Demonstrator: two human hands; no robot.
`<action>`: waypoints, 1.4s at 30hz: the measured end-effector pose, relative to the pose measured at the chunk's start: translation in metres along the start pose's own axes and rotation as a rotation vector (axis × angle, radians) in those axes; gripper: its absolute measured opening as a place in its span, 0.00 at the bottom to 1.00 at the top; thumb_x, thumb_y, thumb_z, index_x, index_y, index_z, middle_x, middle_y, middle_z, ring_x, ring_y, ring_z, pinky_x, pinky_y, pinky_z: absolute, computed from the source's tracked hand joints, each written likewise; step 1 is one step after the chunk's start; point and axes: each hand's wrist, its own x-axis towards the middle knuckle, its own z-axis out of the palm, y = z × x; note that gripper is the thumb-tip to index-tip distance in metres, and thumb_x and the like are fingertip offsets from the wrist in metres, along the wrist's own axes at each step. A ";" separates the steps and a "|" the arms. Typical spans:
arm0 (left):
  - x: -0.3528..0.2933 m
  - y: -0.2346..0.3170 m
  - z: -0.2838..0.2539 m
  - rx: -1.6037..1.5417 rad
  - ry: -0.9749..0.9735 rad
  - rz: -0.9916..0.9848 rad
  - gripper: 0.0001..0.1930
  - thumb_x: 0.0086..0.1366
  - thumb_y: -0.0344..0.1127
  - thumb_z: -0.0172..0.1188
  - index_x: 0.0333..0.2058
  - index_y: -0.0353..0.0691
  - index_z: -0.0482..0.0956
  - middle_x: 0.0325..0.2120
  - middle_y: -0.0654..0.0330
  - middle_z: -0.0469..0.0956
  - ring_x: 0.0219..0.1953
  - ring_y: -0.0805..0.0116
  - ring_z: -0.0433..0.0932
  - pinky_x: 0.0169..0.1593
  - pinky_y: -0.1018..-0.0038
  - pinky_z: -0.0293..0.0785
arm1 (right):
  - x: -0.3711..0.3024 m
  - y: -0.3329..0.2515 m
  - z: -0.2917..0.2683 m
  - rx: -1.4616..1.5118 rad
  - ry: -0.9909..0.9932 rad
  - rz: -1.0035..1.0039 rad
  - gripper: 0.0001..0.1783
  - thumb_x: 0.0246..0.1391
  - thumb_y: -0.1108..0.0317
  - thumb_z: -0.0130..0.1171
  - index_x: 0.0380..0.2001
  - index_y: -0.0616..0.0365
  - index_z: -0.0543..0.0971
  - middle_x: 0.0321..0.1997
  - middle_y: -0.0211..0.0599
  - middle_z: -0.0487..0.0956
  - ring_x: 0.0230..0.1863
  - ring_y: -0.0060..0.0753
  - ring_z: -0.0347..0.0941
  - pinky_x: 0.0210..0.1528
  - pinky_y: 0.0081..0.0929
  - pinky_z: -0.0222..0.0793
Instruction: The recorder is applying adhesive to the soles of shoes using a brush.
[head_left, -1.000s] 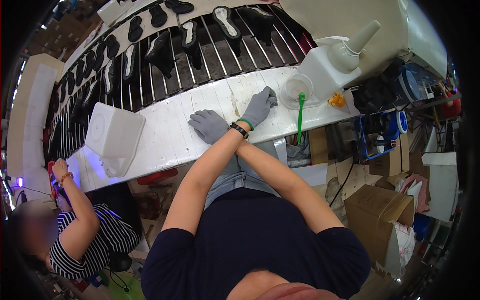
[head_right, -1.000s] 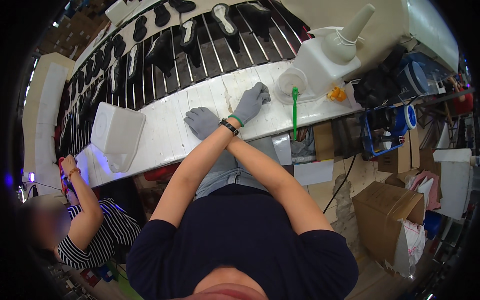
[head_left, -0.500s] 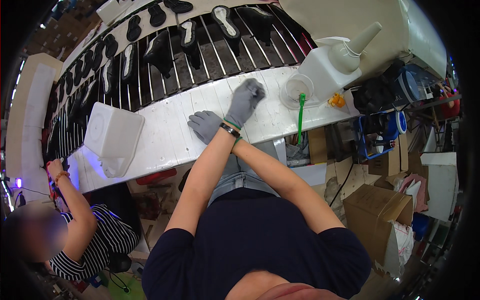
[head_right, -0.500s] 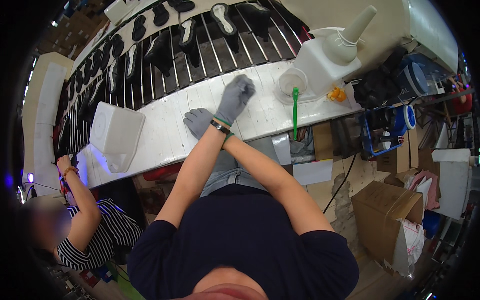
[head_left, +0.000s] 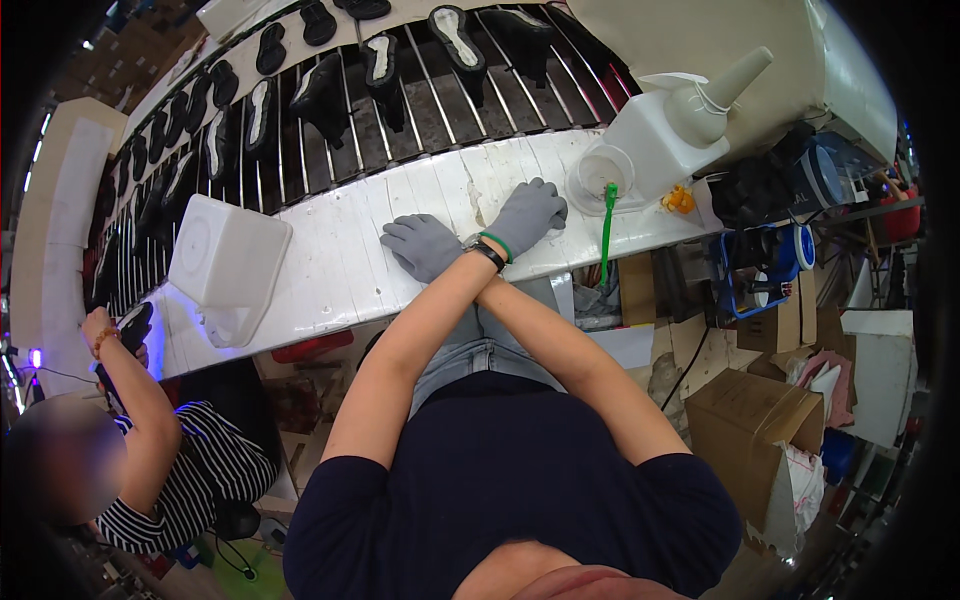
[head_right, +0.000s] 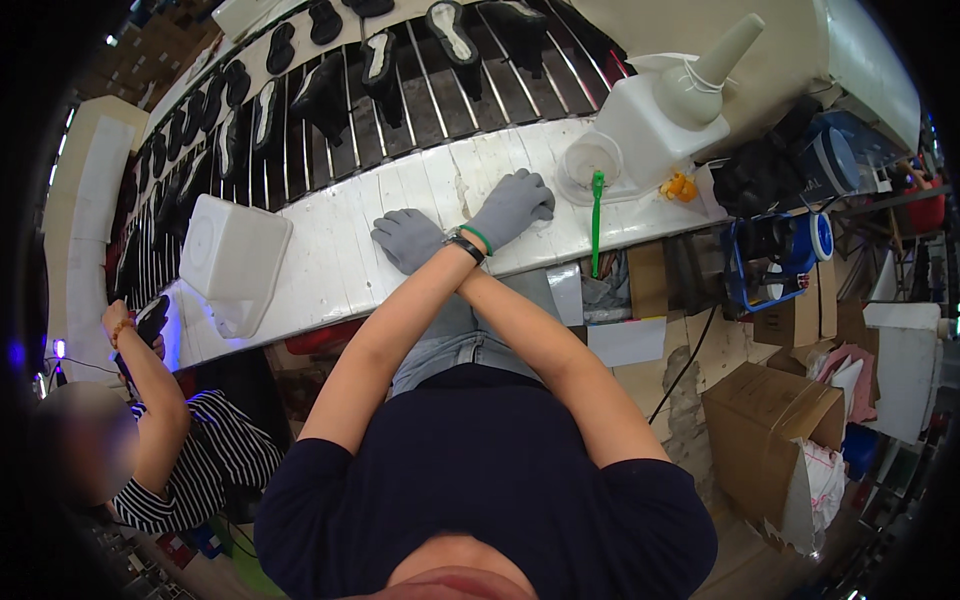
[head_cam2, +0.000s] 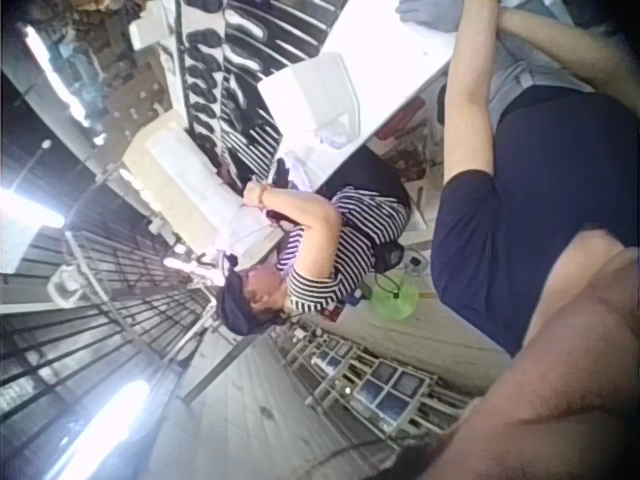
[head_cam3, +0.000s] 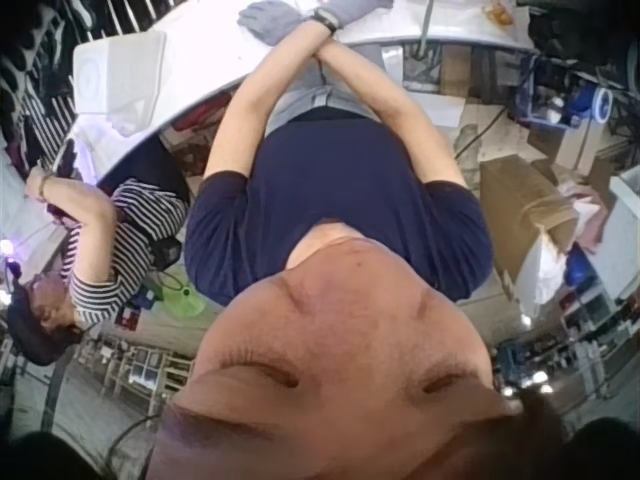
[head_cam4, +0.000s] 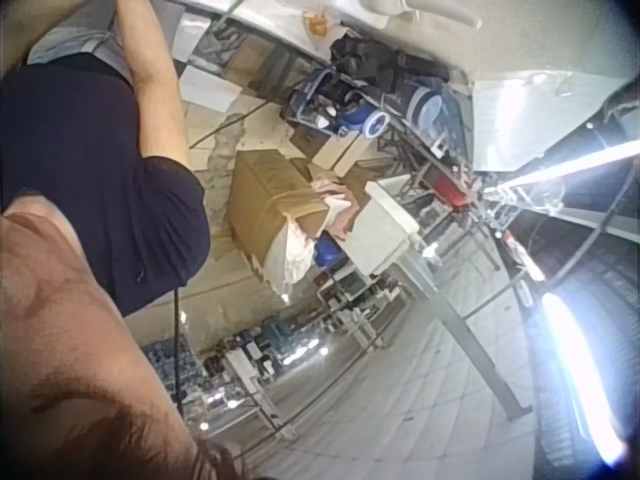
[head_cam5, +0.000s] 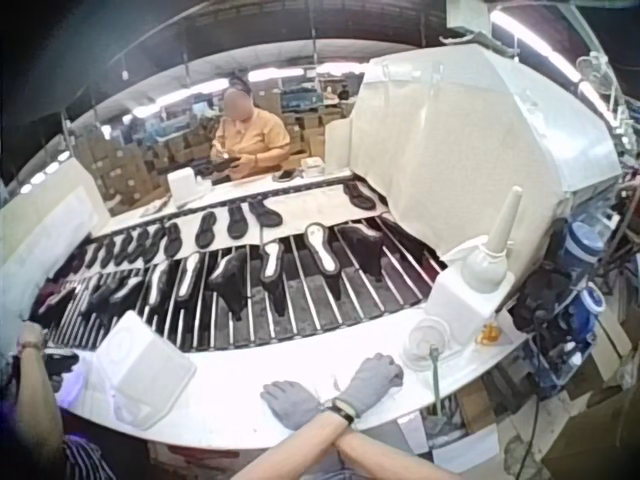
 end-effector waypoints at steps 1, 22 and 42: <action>0.000 0.000 0.002 0.037 -0.016 -0.006 0.07 0.54 0.38 0.63 0.32 0.45 0.80 0.32 0.60 0.73 0.40 0.58 0.71 0.45 0.65 0.68 | 0.000 0.000 0.001 0.003 0.004 0.006 0.17 0.51 0.68 0.57 0.47 0.54 0.75 0.54 0.38 0.75 0.55 0.41 0.69 0.55 0.38 0.65; -0.002 -0.004 -0.004 -0.351 0.362 -0.273 0.09 0.62 0.37 0.58 0.38 0.40 0.80 0.33 0.54 0.78 0.39 0.56 0.76 0.45 0.64 0.72 | 0.000 0.001 0.000 -0.031 0.017 -0.020 0.16 0.50 0.68 0.57 0.45 0.55 0.76 0.51 0.38 0.75 0.53 0.41 0.69 0.54 0.38 0.66; 0.021 0.010 0.031 0.208 0.068 -0.299 0.09 0.60 0.39 0.57 0.31 0.39 0.77 0.29 0.52 0.78 0.36 0.52 0.76 0.42 0.60 0.72 | -0.003 -0.004 -0.011 0.030 0.039 0.005 0.17 0.49 0.69 0.58 0.45 0.57 0.77 0.52 0.37 0.75 0.56 0.40 0.68 0.56 0.37 0.64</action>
